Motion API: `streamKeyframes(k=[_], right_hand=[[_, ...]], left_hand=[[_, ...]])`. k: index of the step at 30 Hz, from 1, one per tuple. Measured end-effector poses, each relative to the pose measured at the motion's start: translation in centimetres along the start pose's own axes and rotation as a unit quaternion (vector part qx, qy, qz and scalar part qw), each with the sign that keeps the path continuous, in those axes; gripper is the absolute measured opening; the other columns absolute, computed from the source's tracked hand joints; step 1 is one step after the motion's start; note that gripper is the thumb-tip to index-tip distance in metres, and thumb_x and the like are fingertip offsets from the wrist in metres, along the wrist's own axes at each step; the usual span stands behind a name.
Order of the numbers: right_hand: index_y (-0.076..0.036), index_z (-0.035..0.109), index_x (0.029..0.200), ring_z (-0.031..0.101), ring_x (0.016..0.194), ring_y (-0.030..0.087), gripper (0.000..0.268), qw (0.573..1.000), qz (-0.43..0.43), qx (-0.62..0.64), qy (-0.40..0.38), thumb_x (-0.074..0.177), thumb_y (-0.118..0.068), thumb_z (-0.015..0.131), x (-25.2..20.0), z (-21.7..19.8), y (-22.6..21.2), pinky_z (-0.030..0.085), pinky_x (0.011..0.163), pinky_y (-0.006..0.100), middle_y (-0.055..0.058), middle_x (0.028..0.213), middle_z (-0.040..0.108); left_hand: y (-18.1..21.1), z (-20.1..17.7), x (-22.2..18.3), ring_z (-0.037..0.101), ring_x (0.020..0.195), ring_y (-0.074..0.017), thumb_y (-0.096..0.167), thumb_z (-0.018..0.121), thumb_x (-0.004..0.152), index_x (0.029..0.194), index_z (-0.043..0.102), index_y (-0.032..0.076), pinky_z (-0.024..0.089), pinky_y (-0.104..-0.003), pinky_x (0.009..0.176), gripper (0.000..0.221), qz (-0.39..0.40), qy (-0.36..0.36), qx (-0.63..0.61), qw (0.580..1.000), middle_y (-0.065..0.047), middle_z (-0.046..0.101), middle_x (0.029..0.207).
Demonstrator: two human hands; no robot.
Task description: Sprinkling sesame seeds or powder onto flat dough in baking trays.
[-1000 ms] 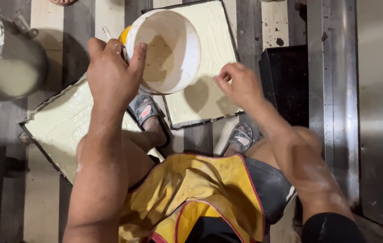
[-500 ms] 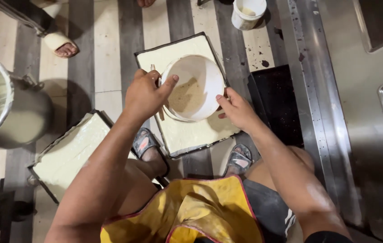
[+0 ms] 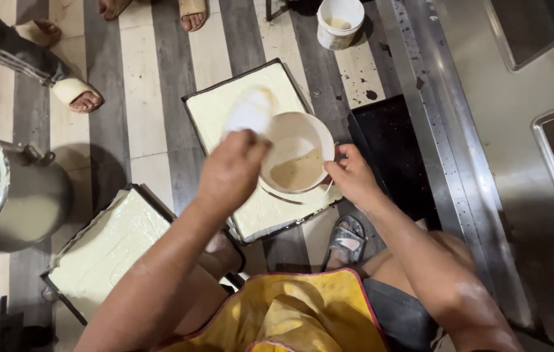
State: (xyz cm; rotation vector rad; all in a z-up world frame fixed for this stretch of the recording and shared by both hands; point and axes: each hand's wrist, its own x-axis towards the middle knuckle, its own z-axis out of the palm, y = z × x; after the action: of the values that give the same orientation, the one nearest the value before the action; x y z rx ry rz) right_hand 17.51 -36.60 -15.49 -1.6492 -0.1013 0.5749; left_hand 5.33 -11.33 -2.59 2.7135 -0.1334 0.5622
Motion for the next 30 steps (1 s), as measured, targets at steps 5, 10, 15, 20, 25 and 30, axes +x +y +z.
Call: streamKeyframes(k=[5,10,15,20,25,30], right_hand=[[0.001,0.049,0.127,0.071,0.079,0.018,0.034,1.0,-0.015,0.018,-0.017,0.095,-0.006,0.06,-0.1,-0.5,2.6,0.057,0.067,0.03,0.014,0.095,0.072],[-0.003,0.048,0.133,0.069,0.094,0.015,0.035,0.995,-0.013,0.087,-0.041,0.1,-0.007,0.057,-1.2,-0.4,1.9,0.06,0.078,0.029,0.006,0.107,0.07],[-0.002,0.047,0.134,0.069,0.093,0.015,0.039,0.994,-0.08,0.035,-0.061,0.097,-0.006,0.059,-0.8,-1.8,3.6,0.057,0.079,0.028,0.009,0.105,0.071],[0.0,0.048,0.132,0.069,0.086,0.018,0.033,0.995,-0.07,0.017,-0.069,0.102,-0.01,0.058,-1.5,-1.3,3.8,0.056,0.075,0.029,0.014,0.101,0.073],[0.0,0.049,0.132,0.071,0.09,0.014,0.035,0.995,-0.055,0.032,-0.071,0.099,-0.007,0.056,-3.0,-0.1,1.4,0.058,0.078,0.029,0.009,0.105,0.072],[0.0,0.048,0.134,0.072,0.086,0.016,0.037,0.992,-0.049,0.037,-0.112,0.099,-0.005,0.056,-3.2,-0.1,1.9,0.059,0.078,0.03,0.011,0.097,0.071]], left_hand=[[3.7,2.0,-0.7,0.063,0.097,-0.0275,0.01,0.064,0.087,0.118,0.071,0.012,0.054,-0.046,0.098,0.031,0.246,0.008,-0.017,0.969,-0.007,0.061,0.101],[5.5,0.2,-0.8,0.063,0.102,-0.0281,0.013,0.062,0.088,0.129,0.068,0.007,0.051,-0.049,0.107,0.042,0.299,0.009,-0.029,0.954,-0.009,0.062,0.108],[4.0,-0.8,-1.1,0.066,0.098,-0.0276,0.011,0.064,0.097,0.124,0.067,0.007,0.057,-0.04,0.088,0.028,0.132,0.133,-0.098,0.977,-0.011,0.064,0.112],[2.3,0.5,-0.3,0.07,0.089,-0.0216,0.016,0.061,0.105,0.125,0.066,0.003,0.06,-0.034,0.077,0.025,-0.152,0.148,-0.227,0.951,-0.012,0.067,0.109],[0.9,2.6,0.0,0.071,0.08,-0.0213,0.022,0.062,0.099,0.121,0.069,0.004,0.059,-0.035,0.073,0.029,-0.282,0.002,-0.183,0.942,-0.012,0.07,0.106],[-0.6,4.0,-1.1,0.071,0.084,-0.0259,0.024,0.065,0.096,0.12,0.069,0.005,0.059,-0.039,0.076,0.031,-0.293,-0.012,-0.138,0.946,-0.013,0.068,0.107]])
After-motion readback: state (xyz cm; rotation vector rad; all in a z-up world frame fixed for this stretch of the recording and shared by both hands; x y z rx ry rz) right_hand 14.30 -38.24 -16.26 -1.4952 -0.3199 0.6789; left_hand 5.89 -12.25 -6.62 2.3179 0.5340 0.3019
